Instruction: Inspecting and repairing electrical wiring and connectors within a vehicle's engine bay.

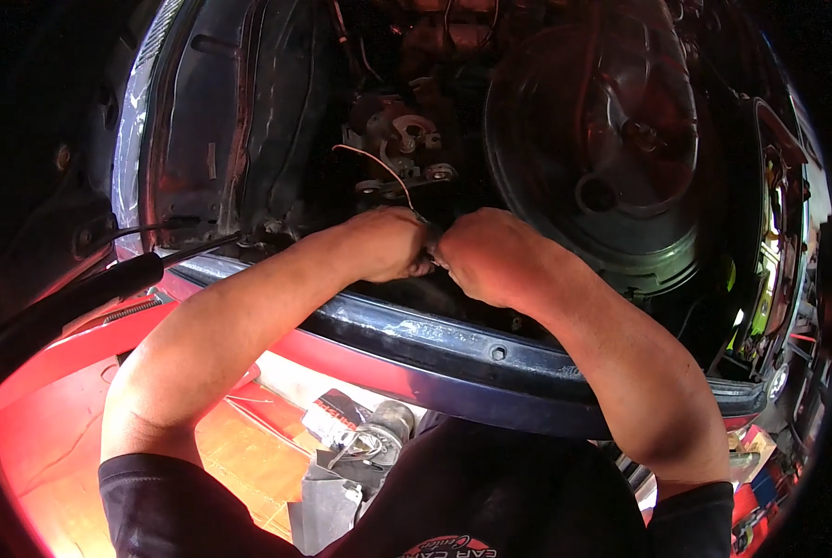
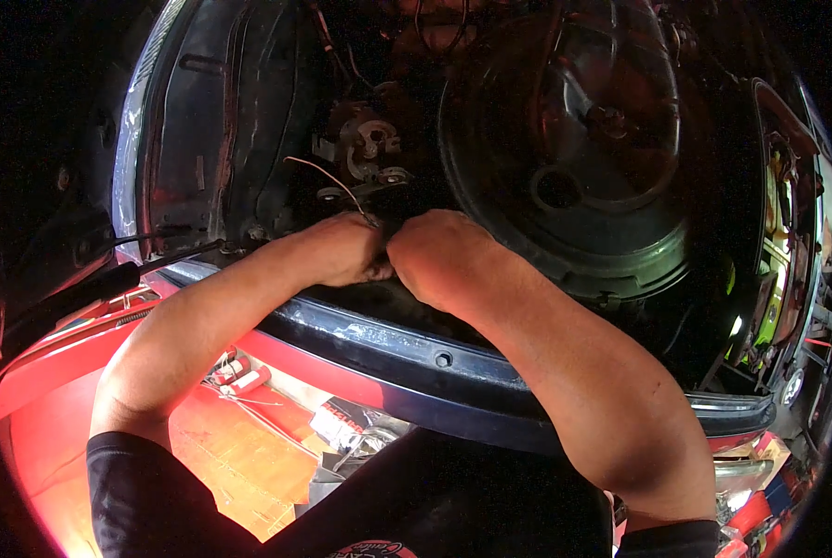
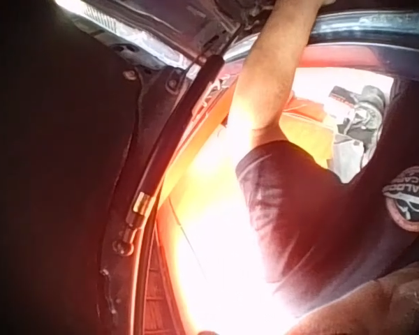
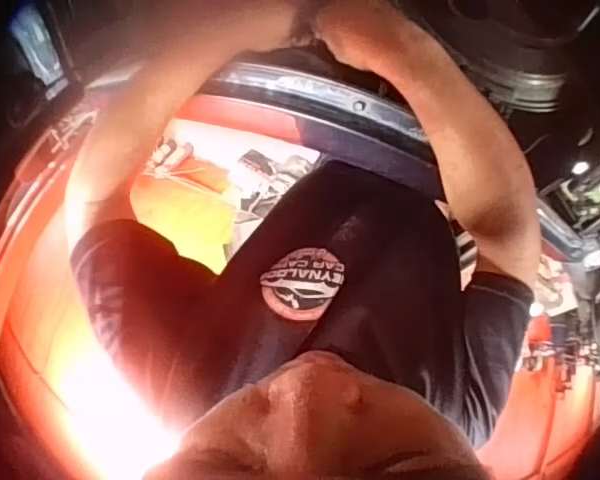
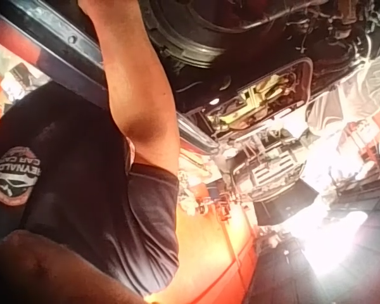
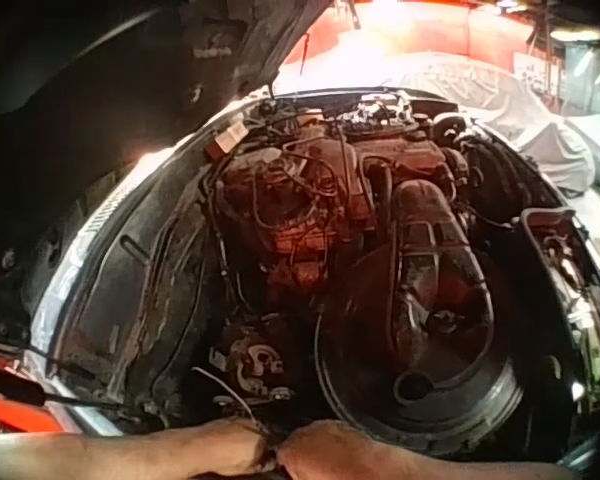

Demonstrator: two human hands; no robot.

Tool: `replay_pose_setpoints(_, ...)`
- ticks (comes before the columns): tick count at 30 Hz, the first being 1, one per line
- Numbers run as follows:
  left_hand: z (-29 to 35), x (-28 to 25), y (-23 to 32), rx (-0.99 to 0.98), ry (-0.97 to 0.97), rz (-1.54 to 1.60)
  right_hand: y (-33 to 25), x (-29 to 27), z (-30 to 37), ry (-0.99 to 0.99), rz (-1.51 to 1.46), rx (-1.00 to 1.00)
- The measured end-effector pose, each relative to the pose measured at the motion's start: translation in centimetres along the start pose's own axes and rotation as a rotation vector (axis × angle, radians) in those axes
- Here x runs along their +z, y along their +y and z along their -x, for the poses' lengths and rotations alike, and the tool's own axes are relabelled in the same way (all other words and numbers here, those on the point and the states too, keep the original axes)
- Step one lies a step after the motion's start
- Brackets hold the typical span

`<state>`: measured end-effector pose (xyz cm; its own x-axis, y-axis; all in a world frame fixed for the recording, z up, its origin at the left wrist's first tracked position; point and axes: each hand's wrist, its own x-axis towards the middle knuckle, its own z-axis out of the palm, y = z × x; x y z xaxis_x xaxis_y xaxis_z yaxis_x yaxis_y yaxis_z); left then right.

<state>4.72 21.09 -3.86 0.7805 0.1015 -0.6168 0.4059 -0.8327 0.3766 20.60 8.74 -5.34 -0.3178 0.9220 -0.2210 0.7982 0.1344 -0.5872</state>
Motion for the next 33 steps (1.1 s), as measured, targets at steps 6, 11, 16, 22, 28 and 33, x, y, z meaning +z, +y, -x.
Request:
replay_pose_setpoints(6,-1.5,0.1,0.3,-0.068,-0.047,-0.093,0.5,-0.2,0.2,-0.008,0.001,0.003)
replay_pose_setpoints(11,-0.7,-0.9,-1.8,-0.193,-0.183,0.56,-0.2,-1.1,0.4,-0.089,-0.012,0.02)
replay_pose_setpoints(16,-0.4,-1.1,-1.7,-0.434,-0.181,1.032,-0.5,-0.9,0.6,-0.103,-0.089,0.104)
replay_pose_setpoints(22,0.8,-1.6,-1.5,-0.195,-0.076,0.758,-0.8,-1.4,0.7,-0.108,-0.081,0.176)
replay_pose_setpoints(28,1.6,-1.2,-1.3,-0.151,-0.191,0.313,-0.8,-1.5,0.4,-0.152,-0.032,0.16)
replay_pose_setpoints(33,2.1,-2.3,-1.6,-0.293,-0.188,0.293,-0.9,-1.3,0.4,-0.194,-0.039,0.197)
